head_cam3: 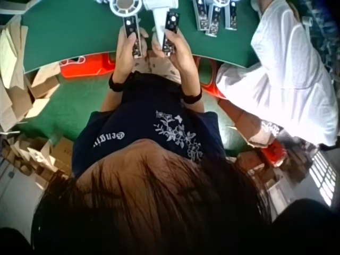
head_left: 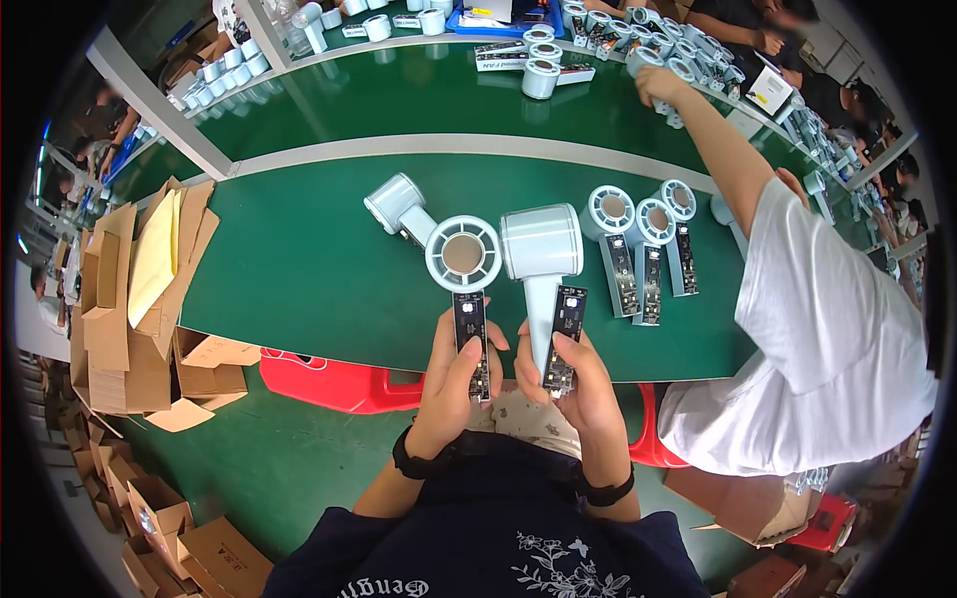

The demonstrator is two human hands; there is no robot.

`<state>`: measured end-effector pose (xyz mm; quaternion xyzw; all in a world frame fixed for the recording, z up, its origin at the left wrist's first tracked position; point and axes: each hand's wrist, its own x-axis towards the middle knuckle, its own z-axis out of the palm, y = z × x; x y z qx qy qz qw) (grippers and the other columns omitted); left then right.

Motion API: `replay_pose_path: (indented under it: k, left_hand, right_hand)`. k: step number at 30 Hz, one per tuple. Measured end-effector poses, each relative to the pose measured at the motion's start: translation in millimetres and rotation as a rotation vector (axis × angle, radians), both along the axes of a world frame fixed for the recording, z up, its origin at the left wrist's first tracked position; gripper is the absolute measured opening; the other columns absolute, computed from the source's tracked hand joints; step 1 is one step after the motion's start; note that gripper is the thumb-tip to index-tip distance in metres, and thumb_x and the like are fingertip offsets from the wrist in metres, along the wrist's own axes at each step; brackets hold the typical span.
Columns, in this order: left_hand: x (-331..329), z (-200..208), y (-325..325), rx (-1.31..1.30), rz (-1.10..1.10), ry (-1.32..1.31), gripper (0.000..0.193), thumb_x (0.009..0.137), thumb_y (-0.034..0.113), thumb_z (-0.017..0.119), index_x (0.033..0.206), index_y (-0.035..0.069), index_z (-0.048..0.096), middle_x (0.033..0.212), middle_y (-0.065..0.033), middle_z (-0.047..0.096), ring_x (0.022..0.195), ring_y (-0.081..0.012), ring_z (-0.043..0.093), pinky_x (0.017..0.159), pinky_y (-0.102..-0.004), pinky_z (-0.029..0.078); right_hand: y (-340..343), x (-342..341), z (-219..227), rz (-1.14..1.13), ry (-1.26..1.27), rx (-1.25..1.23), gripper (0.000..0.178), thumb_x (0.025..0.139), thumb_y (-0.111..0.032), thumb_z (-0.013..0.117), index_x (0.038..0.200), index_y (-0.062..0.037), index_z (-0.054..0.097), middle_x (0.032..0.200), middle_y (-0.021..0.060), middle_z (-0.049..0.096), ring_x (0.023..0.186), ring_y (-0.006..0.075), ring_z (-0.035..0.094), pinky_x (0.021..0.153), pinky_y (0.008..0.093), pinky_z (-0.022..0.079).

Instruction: The recorder is inspecting and assembling portable handheld fans at a factory production line.

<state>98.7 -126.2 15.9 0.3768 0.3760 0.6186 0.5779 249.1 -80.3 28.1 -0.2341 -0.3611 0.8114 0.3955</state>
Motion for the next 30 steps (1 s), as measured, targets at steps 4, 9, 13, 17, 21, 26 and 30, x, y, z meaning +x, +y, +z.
replay_pose_path:
  k: [4,9,13,17,21,26,30]
  left_hand:
    - [0.5,0.7,0.0,0.003,0.001,-0.008,0.039,0.099,0.018,0.034,0.133,0.001,0.027,0.1,-0.0096,0.05,0.057,-0.0093,0.051,0.042,-0.0204,0.038]
    - [-0.3,1.7,0.4,0.01,0.008,0.013,0.04,0.099,0.019,0.034,0.134,0.001,0.027,0.1,-0.0096,0.05,0.057,-0.0092,0.05,0.043,-0.0202,0.038]
    - [1.2,3.0,0.2,0.001,0.008,0.012,0.04,0.099,0.02,0.034,0.134,0.001,0.027,0.1,-0.0095,0.05,0.056,-0.009,0.05,0.043,-0.0202,0.038]
    - [1.0,3.7,-0.5,-0.009,0.022,0.041,0.04,0.1,0.02,0.033,0.134,0.001,0.027,0.1,-0.0095,0.051,0.056,-0.0089,0.05,0.043,-0.02,0.038]
    - [0.8,2.2,0.0,0.011,0.003,0.056,0.04,0.1,0.021,0.033,0.134,0.001,0.026,0.101,-0.01,0.051,0.056,-0.0095,0.05,0.045,-0.0205,0.039]
    - [6.6,-3.0,2.0,0.032,0.011,0.025,0.037,0.1,0.022,0.033,0.13,0.0,0.03,0.098,-0.0104,0.052,0.056,-0.0102,0.051,0.046,-0.0214,0.04]
    - [12.5,-4.5,6.7,-0.051,-0.009,-0.009,0.033,0.101,0.024,0.033,0.124,0.001,0.034,0.092,-0.0099,0.053,0.055,-0.0112,0.052,0.048,-0.0222,0.042]
  right_hand:
    - [-0.4,0.7,0.0,-0.003,-0.007,0.002,0.038,0.094,-0.032,0.039,0.11,0.0022,0.045,0.067,0.0076,0.048,0.046,0.0136,0.044,0.045,0.0261,0.035]
    - [0.1,0.4,-0.4,0.0,0.0,0.011,0.038,0.094,-0.032,0.04,0.11,0.0022,0.045,0.066,0.0076,0.049,0.046,0.0135,0.044,0.044,0.0261,0.035]
    - [-0.5,0.5,1.8,0.0,-0.009,-0.003,0.038,0.094,-0.032,0.04,0.109,0.0022,0.045,0.066,0.0076,0.049,0.046,0.0136,0.043,0.044,0.0261,0.034]
    - [-1.3,0.1,1.5,0.004,0.009,-0.019,0.038,0.094,-0.032,0.041,0.109,0.0022,0.046,0.066,0.0077,0.049,0.045,0.0137,0.043,0.044,0.0261,0.034]
    - [-3.2,0.9,1.5,-0.012,0.012,-0.013,0.04,0.095,-0.034,0.039,0.108,0.0023,0.047,0.065,0.0077,0.049,0.045,0.0135,0.042,0.043,0.0258,0.033]
    - [-4.2,3.5,-3.5,-0.063,-0.003,-0.076,0.043,0.098,-0.038,0.031,0.105,0.0019,0.048,0.06,0.0069,0.048,0.042,0.0128,0.039,0.041,0.025,0.031]
    - [-3.0,12.5,-2.4,-0.098,-0.144,-0.051,0.047,0.1,-0.039,0.026,0.102,0.0014,0.048,0.056,0.006,0.046,0.04,0.012,0.037,0.04,0.0245,0.029]
